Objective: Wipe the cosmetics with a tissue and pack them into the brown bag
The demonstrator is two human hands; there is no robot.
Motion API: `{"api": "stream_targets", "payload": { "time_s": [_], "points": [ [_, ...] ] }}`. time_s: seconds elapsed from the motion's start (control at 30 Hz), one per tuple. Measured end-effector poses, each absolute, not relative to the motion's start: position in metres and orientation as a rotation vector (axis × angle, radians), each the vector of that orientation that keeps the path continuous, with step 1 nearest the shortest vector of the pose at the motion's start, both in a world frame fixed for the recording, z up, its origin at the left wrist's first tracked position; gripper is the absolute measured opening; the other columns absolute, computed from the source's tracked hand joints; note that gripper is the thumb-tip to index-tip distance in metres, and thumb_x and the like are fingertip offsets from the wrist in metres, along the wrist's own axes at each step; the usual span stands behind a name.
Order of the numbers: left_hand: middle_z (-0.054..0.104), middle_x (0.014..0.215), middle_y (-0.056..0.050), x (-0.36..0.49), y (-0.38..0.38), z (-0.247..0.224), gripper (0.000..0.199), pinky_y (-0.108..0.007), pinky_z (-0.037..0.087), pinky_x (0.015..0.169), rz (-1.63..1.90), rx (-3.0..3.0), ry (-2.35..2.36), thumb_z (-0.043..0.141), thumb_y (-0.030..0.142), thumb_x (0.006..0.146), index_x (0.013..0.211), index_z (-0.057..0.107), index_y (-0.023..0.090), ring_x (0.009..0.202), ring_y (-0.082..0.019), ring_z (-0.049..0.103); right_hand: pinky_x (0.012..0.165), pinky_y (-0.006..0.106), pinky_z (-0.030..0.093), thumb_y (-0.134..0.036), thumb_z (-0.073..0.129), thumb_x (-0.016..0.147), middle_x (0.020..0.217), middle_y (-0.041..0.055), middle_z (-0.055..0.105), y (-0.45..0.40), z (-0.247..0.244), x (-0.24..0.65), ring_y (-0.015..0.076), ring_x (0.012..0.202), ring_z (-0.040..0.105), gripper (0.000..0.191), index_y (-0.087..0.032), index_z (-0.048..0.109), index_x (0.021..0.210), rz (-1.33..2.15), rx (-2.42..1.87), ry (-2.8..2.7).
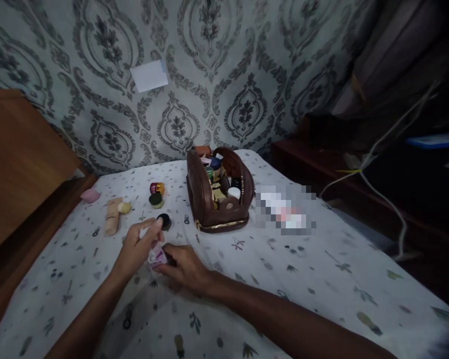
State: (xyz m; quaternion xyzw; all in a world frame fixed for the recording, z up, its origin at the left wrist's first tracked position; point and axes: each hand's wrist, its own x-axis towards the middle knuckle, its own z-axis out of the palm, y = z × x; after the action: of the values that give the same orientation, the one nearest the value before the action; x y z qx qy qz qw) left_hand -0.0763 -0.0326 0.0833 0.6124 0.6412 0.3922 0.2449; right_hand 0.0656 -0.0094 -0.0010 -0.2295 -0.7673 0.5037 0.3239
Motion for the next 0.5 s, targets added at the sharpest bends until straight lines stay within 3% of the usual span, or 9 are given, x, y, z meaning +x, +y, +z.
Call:
{"api": "stream_targets", "payload": {
  "time_s": [0.17,0.27,0.37,0.5],
  "points": [
    [0.058,0.071,0.000,-0.080,-0.033,0.067,0.035,-0.028,0.043,0.068,1.134,1.674,1.738,0.049,0.051,0.092,0.080,0.062,0.019,0.071,-0.017,0.054,0.057,0.022,0.032,-0.023,0.068,0.085,0.061,-0.0073,0.043,-0.005,0.001,0.063,0.0101,0.059,0.042,0.026,-0.020,0.048,0.067,1.331,-0.707,-1.948],
    [0.058,0.071,0.001,-0.091,-0.033,0.056,0.031,-0.027,0.042,0.071,1.097,1.741,1.831,0.052,0.048,0.091,0.078,0.057,0.020,0.074,-0.016,0.054,0.059,0.022,0.039,-0.022,0.063,0.087,0.064,-0.0055,0.053,-0.004,-0.001,0.062,0.0118,0.061,0.049,0.004,-0.019,0.062,0.086,1.352,-0.688,-1.916],
    [0.050,0.065,0.003,-0.108,-0.032,0.049,0.036,-0.026,0.038,0.065,1.064,1.763,1.943,0.046,0.049,0.093,0.072,0.050,0.021,0.067,-0.015,0.049,0.063,0.024,0.046,-0.021,0.059,0.089,0.078,-0.0011,0.065,-0.005,-0.004,0.061,0.0129,0.063,0.057,0.024,-0.019,0.064,0.112,1.362,-0.654,-1.896],
    [0.050,0.063,0.002,-0.129,-0.030,0.040,0.036,-0.027,0.036,0.062,0.926,1.817,2.087,0.041,0.048,0.094,0.070,0.047,0.022,0.063,-0.016,0.049,0.065,0.025,0.049,-0.016,0.055,0.089,0.087,0.0014,0.068,-0.005,-0.006,0.061,0.0114,0.062,0.059,0.020,-0.019,0.068,0.104,1.293,-0.651,-1.953]
  ]
}}
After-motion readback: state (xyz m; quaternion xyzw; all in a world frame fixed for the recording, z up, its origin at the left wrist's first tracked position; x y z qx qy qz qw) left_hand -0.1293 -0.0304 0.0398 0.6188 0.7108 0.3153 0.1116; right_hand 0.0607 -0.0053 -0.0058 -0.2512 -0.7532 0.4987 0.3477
